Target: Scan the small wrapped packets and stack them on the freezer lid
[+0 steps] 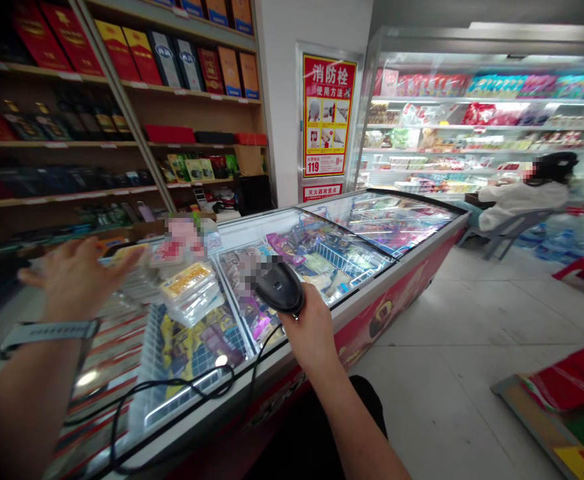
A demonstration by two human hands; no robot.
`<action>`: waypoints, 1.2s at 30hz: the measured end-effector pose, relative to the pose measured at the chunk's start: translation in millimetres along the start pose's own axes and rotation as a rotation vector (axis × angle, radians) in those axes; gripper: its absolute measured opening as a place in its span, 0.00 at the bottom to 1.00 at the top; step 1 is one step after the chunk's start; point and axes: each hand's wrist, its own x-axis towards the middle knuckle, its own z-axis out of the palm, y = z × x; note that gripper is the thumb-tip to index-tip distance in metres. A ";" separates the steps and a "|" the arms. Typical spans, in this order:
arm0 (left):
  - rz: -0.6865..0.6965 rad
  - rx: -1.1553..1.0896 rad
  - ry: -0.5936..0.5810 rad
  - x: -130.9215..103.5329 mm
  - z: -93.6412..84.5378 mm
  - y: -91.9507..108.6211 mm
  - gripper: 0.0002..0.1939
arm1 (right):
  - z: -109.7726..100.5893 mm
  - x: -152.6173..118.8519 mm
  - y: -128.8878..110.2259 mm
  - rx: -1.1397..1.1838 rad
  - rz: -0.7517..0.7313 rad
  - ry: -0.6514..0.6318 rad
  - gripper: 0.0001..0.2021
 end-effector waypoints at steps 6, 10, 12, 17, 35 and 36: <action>0.362 -0.383 0.051 -51.0 -19.9 109.6 0.34 | -8.1 -4.8 10.4 0.041 0.071 0.112 0.17; 0.305 -0.429 -0.371 -76.5 31.7 190.3 0.40 | -16.0 -7.2 18.0 0.107 0.100 0.159 0.17; 0.125 -0.392 -0.500 -77.3 65.2 219.0 0.44 | -20.4 -8.3 20.6 0.138 0.108 0.179 0.17; -0.174 -0.337 -0.521 -59.0 127.4 252.2 0.48 | -28.4 -12.7 23.9 0.190 0.127 0.178 0.18; -0.170 -0.353 -0.466 -53.0 170.5 261.7 0.34 | -36.2 -18.3 42.7 0.256 0.142 0.182 0.19; -0.146 -0.348 -0.472 -54.1 168.2 259.7 0.35 | -36.4 -18.5 43.5 0.255 0.147 0.178 0.19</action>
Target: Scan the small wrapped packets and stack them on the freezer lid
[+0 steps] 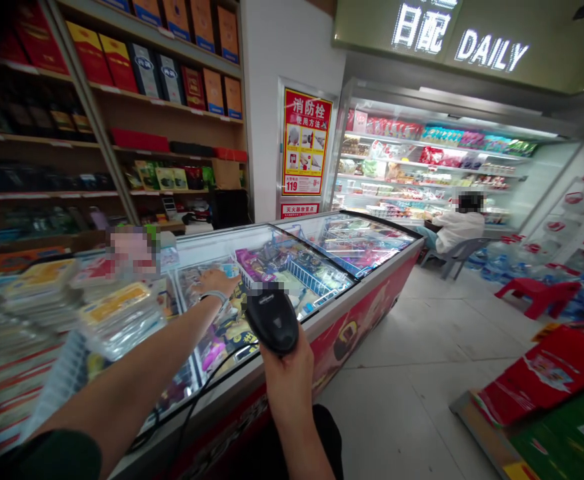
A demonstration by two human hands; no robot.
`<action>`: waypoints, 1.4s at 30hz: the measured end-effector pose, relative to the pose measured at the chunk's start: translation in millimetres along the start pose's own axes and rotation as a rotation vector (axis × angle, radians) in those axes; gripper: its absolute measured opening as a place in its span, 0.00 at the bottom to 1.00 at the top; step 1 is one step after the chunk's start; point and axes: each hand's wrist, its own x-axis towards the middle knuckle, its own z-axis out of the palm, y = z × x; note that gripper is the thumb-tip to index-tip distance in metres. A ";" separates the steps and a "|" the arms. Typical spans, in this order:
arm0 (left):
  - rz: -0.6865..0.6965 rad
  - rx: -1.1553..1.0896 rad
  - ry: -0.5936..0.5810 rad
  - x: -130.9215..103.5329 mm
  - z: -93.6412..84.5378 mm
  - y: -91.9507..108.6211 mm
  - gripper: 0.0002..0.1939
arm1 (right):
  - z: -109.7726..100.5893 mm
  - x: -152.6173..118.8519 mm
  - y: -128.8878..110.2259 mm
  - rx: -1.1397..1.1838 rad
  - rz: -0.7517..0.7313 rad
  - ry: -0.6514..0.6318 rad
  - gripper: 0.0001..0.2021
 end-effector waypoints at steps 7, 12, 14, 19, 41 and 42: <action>0.263 0.031 -0.017 -34.8 -37.7 -9.1 0.35 | 1.0 0.3 -1.4 -0.017 0.019 -0.004 0.20; 0.502 0.020 0.067 -71.9 -91.3 -24.5 0.37 | 5.0 -1.0 -10.7 -0.051 -0.016 -0.030 0.21; 0.648 0.026 0.171 -82.8 -114.0 -36.7 0.35 | 8.1 -3.0 -15.4 -0.059 -0.027 -0.044 0.20; 0.840 0.052 0.369 -90.8 -161.9 -73.7 0.31 | 20.2 -7.1 -26.9 -0.089 -0.041 -0.115 0.18; 0.957 0.122 0.491 -74.6 -206.5 -104.8 0.35 | 58.1 -11.6 -62.6 -0.229 -0.206 -0.255 0.11; 0.953 0.121 0.488 -74.6 -206.5 -104.5 0.36 | 57.8 -11.7 -62.8 -0.226 -0.199 -0.254 0.11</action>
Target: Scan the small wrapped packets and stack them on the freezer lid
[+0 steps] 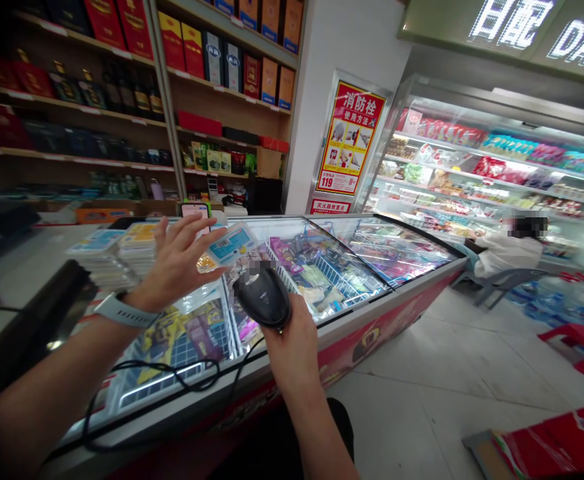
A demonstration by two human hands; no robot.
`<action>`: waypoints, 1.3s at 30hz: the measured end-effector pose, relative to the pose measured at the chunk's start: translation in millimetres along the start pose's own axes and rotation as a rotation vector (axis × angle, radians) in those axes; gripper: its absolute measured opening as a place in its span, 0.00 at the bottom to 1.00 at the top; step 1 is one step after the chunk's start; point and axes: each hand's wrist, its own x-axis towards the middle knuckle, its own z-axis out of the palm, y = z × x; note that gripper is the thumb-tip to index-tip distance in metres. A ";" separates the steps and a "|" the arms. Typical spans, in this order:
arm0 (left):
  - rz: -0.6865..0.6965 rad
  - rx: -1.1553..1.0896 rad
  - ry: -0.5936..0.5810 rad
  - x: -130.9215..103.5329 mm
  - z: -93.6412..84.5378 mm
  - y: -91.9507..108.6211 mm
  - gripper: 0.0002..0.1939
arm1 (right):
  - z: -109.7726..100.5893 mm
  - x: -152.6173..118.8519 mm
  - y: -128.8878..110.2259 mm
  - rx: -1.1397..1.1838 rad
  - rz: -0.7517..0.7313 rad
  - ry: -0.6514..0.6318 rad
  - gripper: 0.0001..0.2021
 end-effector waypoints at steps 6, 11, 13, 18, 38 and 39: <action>0.001 -0.006 0.002 -0.1 1.3 -0.6 0.35 | -0.5 -0.8 0.6 0.013 0.025 -0.011 0.12; 0.013 -0.010 0.006 -0.4 1.4 -0.2 0.35 | 1.0 -0.7 1.6 -0.004 -0.004 -0.001 0.12; 0.002 -0.003 -0.006 -0.5 1.5 -0.3 0.35 | 1.0 -0.7 1.6 -0.005 0.001 0.003 0.11; 0.000 -0.004 -0.008 -1.2 2.7 -0.6 0.35 | 1.3 -1.8 3.7 -0.009 -0.002 0.005 0.10; -0.831 0.181 -0.062 -18.5 -26.6 -95.2 0.37 | -5.5 -8.2 24.8 -0.006 0.053 0.043 0.17; -0.845 0.162 -0.109 -19.2 -26.6 -97.2 0.39 | -5.9 -8.1 24.9 -0.001 0.052 0.041 0.17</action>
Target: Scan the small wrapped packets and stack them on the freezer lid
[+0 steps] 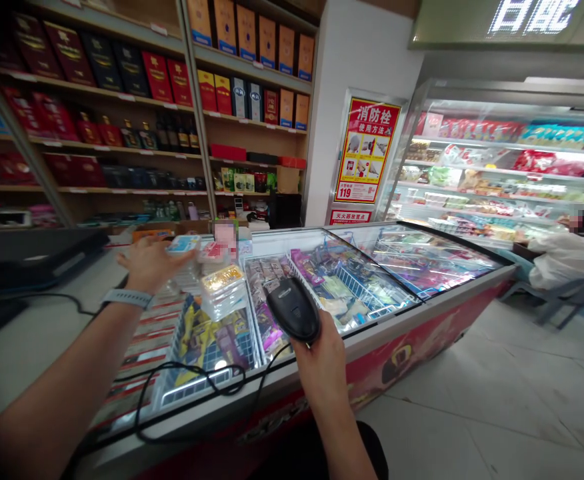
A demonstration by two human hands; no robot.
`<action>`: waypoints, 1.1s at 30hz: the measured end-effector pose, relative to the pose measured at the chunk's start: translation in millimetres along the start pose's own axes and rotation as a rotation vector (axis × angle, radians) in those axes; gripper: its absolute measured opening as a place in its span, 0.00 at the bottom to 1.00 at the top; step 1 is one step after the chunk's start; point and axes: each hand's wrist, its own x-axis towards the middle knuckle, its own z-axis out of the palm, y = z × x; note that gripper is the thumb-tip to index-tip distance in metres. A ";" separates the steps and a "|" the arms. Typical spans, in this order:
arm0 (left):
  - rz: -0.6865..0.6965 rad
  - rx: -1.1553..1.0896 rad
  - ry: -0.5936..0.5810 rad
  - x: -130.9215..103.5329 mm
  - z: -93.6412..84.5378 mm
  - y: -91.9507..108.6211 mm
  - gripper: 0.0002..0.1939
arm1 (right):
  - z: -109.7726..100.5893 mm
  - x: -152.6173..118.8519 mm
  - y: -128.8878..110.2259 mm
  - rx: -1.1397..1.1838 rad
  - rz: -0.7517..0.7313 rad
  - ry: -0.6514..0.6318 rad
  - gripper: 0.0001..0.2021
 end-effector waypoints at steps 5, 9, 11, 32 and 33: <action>-0.004 -0.044 -0.003 -6.5 -9.4 8.6 0.46 | -5.4 1.9 -1.8 0.075 0.022 0.012 0.21; 0.297 -0.191 0.250 -52.6 -19.2 22.7 0.27 | -14.5 12.5 4.5 0.278 0.079 0.014 0.24; 0.412 -0.231 0.255 -89.2 -16.5 23.5 0.20 | -22.2 24.0 10.9 0.400 0.146 0.025 0.24; 0.350 -0.086 0.234 -124.0 28.0 -9.3 0.18 | 7.6 90.3 36.1 1.195 0.675 -0.507 0.20; 0.315 -0.090 0.236 -122.8 26.7 -11.4 0.18 | 12.0 83.3 37.1 1.186 0.664 -0.532 0.20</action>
